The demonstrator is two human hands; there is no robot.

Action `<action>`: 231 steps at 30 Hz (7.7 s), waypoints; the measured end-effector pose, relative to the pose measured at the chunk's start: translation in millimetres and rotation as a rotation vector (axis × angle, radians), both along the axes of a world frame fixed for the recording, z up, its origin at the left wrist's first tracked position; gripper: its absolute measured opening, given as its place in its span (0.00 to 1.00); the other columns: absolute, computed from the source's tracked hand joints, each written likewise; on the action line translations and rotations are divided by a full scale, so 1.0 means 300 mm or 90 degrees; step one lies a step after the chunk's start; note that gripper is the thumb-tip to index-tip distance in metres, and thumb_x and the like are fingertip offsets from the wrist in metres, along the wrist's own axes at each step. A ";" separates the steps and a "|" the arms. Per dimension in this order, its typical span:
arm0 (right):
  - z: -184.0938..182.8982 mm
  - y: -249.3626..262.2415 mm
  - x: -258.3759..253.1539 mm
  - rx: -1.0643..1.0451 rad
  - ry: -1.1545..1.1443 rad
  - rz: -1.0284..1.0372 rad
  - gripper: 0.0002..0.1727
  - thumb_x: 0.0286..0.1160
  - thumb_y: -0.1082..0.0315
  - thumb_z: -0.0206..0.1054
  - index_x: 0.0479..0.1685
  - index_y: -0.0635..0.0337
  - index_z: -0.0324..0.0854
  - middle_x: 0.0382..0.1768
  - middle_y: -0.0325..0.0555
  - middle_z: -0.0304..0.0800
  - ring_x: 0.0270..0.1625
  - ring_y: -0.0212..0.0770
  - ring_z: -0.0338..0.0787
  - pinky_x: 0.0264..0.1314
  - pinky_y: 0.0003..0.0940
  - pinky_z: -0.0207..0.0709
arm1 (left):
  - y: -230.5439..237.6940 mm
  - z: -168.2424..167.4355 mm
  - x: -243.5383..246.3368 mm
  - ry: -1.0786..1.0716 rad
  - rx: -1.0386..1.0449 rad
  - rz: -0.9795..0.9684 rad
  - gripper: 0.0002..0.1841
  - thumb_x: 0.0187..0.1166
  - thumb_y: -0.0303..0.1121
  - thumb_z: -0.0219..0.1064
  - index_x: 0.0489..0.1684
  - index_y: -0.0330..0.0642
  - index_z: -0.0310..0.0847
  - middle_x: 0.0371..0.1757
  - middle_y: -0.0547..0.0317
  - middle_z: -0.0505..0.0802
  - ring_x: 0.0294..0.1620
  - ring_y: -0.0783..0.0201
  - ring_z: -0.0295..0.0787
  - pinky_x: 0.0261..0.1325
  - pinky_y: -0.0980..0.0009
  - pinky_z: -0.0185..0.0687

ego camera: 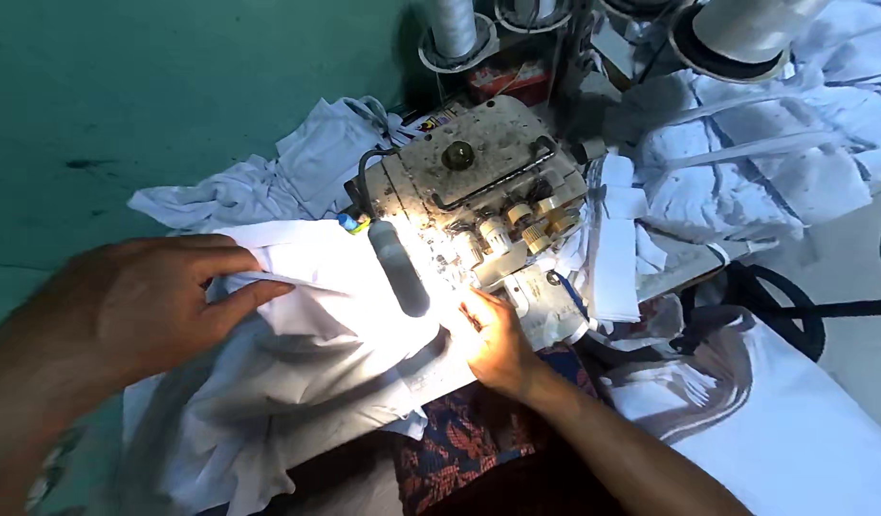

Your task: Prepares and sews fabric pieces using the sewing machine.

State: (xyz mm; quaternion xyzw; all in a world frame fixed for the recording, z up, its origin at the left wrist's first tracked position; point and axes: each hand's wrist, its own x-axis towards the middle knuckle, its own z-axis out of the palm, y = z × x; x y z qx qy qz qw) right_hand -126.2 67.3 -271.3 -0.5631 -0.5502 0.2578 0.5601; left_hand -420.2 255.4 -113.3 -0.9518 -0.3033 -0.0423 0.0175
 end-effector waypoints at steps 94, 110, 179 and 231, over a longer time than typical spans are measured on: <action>0.008 -0.072 -0.312 -0.049 -0.053 0.197 0.22 0.80 0.55 0.68 0.61 0.64 0.83 0.43 0.49 0.93 0.47 0.44 0.93 0.54 0.48 0.87 | -0.523 0.283 0.081 -0.032 0.036 -0.041 0.21 0.83 0.56 0.60 0.27 0.53 0.85 0.24 0.70 0.84 0.27 0.70 0.82 0.26 0.67 0.76; 0.154 -0.082 -0.034 0.111 -0.082 0.031 0.18 0.75 0.52 0.76 0.53 0.54 0.92 0.39 0.39 0.85 0.28 0.24 0.77 0.30 0.22 0.76 | -0.558 0.226 0.043 -0.127 -0.020 -0.061 0.17 0.83 0.54 0.64 0.31 0.55 0.85 0.25 0.73 0.83 0.26 0.78 0.79 0.26 0.75 0.73; 0.017 -0.258 0.311 0.046 -0.078 -0.287 0.12 0.83 0.63 0.64 0.43 0.64 0.87 0.28 0.35 0.88 0.26 0.20 0.83 0.29 0.18 0.79 | -0.313 0.104 0.115 -0.146 0.058 0.022 0.18 0.75 0.58 0.67 0.27 0.54 0.85 0.24 0.72 0.85 0.22 0.74 0.79 0.22 0.71 0.74; 0.012 -0.032 -0.024 -0.004 -0.096 -0.001 0.10 0.78 0.63 0.68 0.38 0.59 0.91 0.36 0.41 0.92 0.39 0.28 0.89 0.46 0.25 0.84 | -0.327 -0.293 0.304 -0.091 0.011 -0.003 0.35 0.71 0.72 0.60 0.16 0.45 0.81 0.24 0.59 0.83 0.30 0.58 0.85 0.31 0.59 0.80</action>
